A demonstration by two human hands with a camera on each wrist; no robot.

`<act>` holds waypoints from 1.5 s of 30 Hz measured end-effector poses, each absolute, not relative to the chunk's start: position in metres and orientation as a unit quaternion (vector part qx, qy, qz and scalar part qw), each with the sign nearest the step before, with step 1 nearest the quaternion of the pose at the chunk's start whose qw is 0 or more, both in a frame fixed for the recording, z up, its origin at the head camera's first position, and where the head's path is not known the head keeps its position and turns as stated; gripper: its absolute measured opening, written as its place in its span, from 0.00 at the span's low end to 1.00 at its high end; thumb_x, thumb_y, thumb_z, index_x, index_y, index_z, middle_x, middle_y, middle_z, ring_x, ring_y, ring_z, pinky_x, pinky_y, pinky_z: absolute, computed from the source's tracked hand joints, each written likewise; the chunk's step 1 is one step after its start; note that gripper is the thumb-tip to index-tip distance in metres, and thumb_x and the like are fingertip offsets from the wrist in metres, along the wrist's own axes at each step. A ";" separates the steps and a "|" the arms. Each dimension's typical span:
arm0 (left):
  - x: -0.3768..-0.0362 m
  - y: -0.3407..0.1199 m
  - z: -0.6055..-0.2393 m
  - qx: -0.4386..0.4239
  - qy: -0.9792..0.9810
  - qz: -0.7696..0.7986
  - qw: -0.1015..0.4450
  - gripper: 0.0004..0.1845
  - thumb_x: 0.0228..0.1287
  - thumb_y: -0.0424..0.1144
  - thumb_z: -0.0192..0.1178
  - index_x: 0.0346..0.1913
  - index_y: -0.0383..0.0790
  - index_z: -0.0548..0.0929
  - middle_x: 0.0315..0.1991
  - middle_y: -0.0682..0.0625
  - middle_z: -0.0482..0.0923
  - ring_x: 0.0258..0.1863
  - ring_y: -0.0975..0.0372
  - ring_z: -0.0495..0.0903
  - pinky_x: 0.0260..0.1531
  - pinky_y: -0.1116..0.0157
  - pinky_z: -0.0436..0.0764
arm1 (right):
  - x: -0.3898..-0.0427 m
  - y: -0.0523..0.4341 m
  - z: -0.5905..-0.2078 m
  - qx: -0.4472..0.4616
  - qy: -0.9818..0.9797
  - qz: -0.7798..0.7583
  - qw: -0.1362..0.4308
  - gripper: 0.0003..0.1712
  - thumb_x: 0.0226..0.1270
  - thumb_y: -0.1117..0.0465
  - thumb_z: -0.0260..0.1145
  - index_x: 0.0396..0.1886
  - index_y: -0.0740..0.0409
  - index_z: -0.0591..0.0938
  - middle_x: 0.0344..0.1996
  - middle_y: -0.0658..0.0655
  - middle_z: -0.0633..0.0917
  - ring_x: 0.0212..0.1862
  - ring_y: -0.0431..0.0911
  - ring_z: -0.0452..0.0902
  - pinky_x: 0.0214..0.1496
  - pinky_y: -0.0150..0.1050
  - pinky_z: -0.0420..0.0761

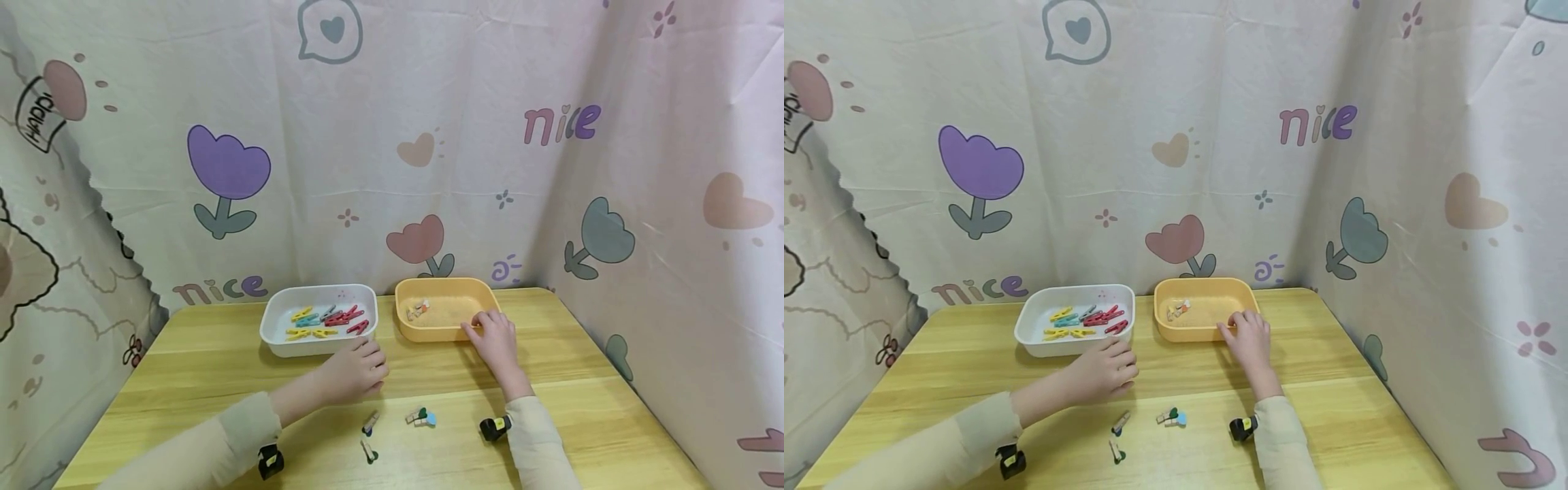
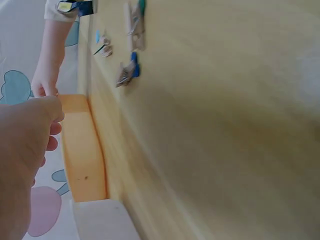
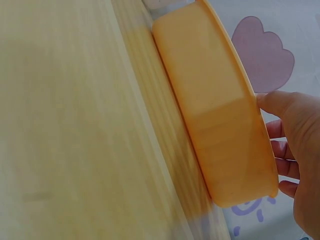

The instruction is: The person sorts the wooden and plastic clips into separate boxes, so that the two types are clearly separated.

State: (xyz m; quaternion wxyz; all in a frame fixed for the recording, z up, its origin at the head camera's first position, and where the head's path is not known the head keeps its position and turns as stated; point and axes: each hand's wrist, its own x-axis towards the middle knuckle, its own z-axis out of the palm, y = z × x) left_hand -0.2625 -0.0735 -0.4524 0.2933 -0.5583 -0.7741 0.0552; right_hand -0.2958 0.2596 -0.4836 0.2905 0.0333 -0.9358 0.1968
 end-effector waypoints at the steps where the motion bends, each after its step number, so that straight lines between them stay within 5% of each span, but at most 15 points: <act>1: -0.261 -0.075 -0.454 -0.561 -0.771 0.053 0.296 0.09 0.56 0.50 0.67 0.33 0.51 0.81 0.35 0.57 0.81 0.40 0.61 0.76 0.46 0.61 0.76 | -0.296 0.259 -0.483 0.034 -0.936 0.196 0.292 0.15 0.61 0.49 0.70 0.29 0.55 0.79 0.33 0.56 0.78 0.40 0.55 0.73 0.47 0.52 0.68; 45: -0.229 -0.096 -0.493 -0.610 -0.741 0.020 0.280 0.10 0.59 0.49 0.63 0.25 0.53 0.76 0.28 0.60 0.72 0.35 0.63 0.72 0.41 0.63 0.72 | -0.294 0.259 -0.482 0.030 -0.939 0.200 0.277 0.16 0.61 0.48 0.70 0.30 0.56 0.80 0.32 0.56 0.77 0.38 0.54 0.71 0.48 0.52 0.68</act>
